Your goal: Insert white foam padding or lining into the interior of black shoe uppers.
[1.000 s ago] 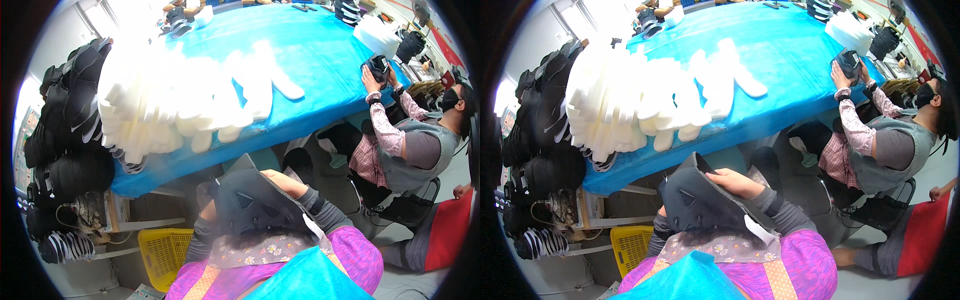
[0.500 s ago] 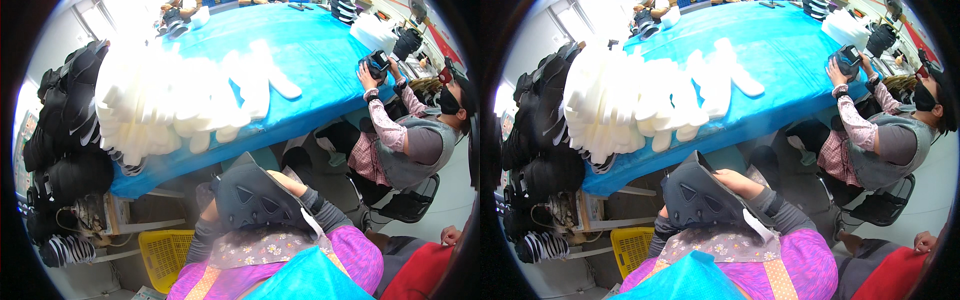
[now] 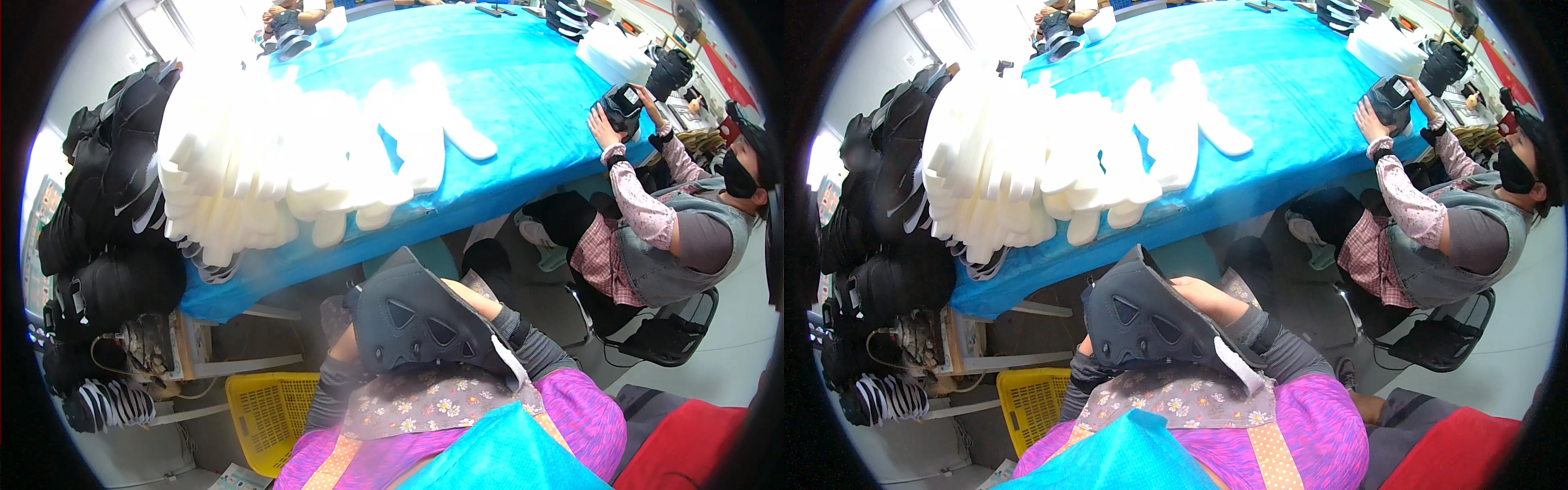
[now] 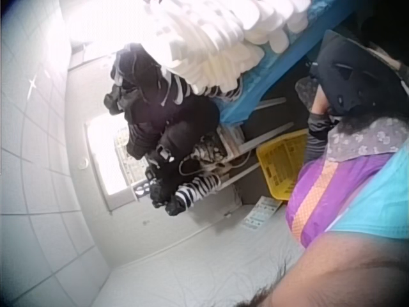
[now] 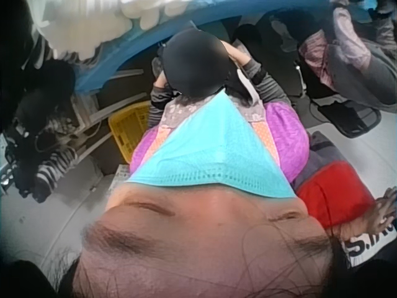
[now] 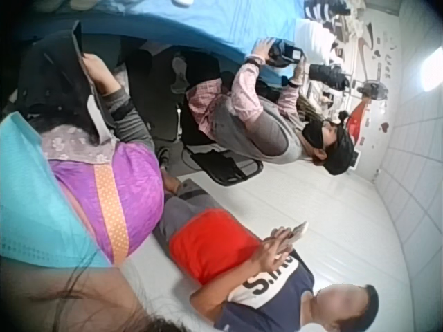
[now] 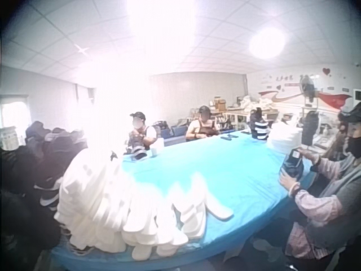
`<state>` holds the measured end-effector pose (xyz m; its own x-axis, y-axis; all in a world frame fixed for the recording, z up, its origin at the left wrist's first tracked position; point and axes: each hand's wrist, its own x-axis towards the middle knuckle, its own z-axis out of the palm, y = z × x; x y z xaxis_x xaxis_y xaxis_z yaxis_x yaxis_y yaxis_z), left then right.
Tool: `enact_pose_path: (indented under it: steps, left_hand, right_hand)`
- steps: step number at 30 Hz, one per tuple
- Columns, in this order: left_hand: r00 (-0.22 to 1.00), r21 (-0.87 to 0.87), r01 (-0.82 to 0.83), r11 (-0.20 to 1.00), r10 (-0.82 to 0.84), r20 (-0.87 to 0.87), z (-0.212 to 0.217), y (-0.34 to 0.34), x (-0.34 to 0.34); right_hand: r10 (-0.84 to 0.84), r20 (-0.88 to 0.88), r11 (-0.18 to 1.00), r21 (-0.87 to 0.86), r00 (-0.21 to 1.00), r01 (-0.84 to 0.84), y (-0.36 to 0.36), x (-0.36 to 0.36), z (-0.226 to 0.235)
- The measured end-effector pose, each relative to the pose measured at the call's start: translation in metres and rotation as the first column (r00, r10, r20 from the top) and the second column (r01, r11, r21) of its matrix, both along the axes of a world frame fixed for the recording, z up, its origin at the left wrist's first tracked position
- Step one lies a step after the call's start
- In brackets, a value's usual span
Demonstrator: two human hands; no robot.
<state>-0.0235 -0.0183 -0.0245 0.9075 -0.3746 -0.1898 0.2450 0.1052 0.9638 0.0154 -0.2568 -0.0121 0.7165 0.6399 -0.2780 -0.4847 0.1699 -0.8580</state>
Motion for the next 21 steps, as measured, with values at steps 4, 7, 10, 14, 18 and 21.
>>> enact_pose_path:
  steps: [4,7,10,14,18,21]
  left_hand:
    - [1.0,0.006,-0.008,1.0,0.008,-0.002,0.001,0.001,-0.001]
    - [1.0,0.006,-0.014,1.0,0.013,0.002,0.001,0.0,0.001]
    - [1.0,0.008,-0.009,1.0,0.009,0.014,0.0,-0.001,0.002]
    - [0.999,0.004,-0.032,0.999,0.032,0.007,0.001,0.003,-0.002]
    - [0.999,0.005,-0.031,1.0,0.03,0.027,0.0,0.004,-0.003]
    - [0.999,0.012,-0.035,0.999,0.035,0.038,0.0,0.006,-0.003]
  right_hand:
    - [-0.016,-0.051,0.998,-0.069,0.999,0.012,0.002,0.0,0.008]
    - [-0.036,-0.019,0.998,-0.058,0.999,0.035,-0.002,-0.002,0.006]
    - [-0.075,0.044,0.996,-0.036,0.996,0.076,-0.002,-0.006,0.002]
    - [-0.113,0.152,0.993,-0.022,0.982,0.118,0.005,-0.007,-0.002]
    - [-0.171,0.268,0.984,-0.008,0.948,0.179,0.01,-0.003,-0.006]
    - [-0.203,0.333,0.977,0.006,0.921,0.213,0.014,0.006,-0.009]
